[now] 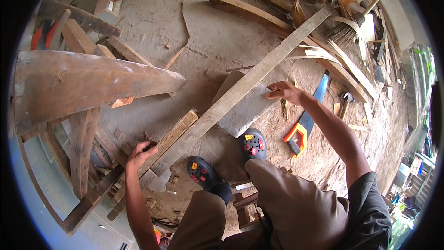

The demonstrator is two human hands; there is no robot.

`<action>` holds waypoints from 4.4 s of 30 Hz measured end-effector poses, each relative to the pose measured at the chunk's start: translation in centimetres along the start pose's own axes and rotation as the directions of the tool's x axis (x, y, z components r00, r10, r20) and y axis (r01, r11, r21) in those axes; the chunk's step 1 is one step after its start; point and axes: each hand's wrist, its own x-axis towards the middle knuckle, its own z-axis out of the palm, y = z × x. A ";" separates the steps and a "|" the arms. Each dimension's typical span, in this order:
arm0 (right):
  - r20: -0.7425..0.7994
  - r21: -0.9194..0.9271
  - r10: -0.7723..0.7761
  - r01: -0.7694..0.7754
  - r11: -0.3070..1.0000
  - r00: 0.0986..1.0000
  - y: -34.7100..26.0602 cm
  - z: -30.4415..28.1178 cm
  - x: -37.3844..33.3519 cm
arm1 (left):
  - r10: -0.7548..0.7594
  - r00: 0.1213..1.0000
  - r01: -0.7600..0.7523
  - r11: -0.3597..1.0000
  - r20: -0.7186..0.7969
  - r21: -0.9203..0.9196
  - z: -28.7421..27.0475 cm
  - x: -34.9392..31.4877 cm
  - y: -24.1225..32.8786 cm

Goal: The person sits on the floor and uses a hammer to repeatedly strike a long wooden plank, then uses a hand saw to cut the plank. The person handles the wood and tools directly while seated.

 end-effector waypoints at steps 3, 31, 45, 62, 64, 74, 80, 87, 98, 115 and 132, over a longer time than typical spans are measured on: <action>-0.152 -0.091 -0.020 0.006 0.996 0.988 -1.9 2.0 -0.9 | -0.097 0.985 0.108 0.991 -0.143 0.077 0.1 -1.8 -2.7; -0.525 0.308 -0.117 0.317 0.897 0.843 0.4 1.2 -0.3 | 0.226 0.889 -0.059 0.919 -0.399 0.390 6.6 -3.1 6.4; -0.815 -0.289 -0.280 0.063 0.955 0.508 3.9 3.1 -3.7 | 0.359 0.816 -0.144 0.885 -0.452 0.444 11.3 0.4 1.4; -0.737 -0.499 -0.242 -0.266 0.825 0.631 15.4 15.6 -14.2 | 0.571 0.655 -0.079 0.703 -0.495 0.707 13.2 0.3 2.1; -0.676 -0.552 -0.126 -0.386 0.739 0.726 12.6 18.0 -14.9 | 0.569 0.646 -0.056 0.700 -0.509 0.712 13.0 -0.4 1.6; -0.765 -0.165 -0.116 -0.020 0.986 0.633 15.5 18.1 -16.4 | 0.584 0.712 -0.307 0.758 -0.389 0.576 11.4 -2.5 1.9; -0.937 0.291 0.118 0.544 0.787 0.330 7.2 13.9 -26.2 | 0.154 0.988 -0.152 0.943 0.018 0.295 5.1 -9.3 7.0; -0.987 0.064 -0.074 0.778 0.625 0.140 -5.2 10.2 -45.0 | 0.474 0.861 -0.272 0.738 -0.187 0.618 0.0 -17.7 15.1; -0.709 -0.154 -0.689 0.920 0.359 0.150 -8.8 24.5 -46.9 | 0.553 0.745 -0.453 0.830 -0.373 0.326 7.7 -19.4 18.1; -0.529 0.027 -0.331 0.405 0.914 0.782 -5.2 26.6 -34.2 | 0.087 0.599 0.220 0.938 -0.796 0.268 20.9 -5.5 9.3; -0.485 0.028 -0.307 0.365 0.931 0.819 -5.1 28.8 -30.7 | 0.301 0.400 0.192 0.896 -0.866 0.400 20.5 5.2 8.3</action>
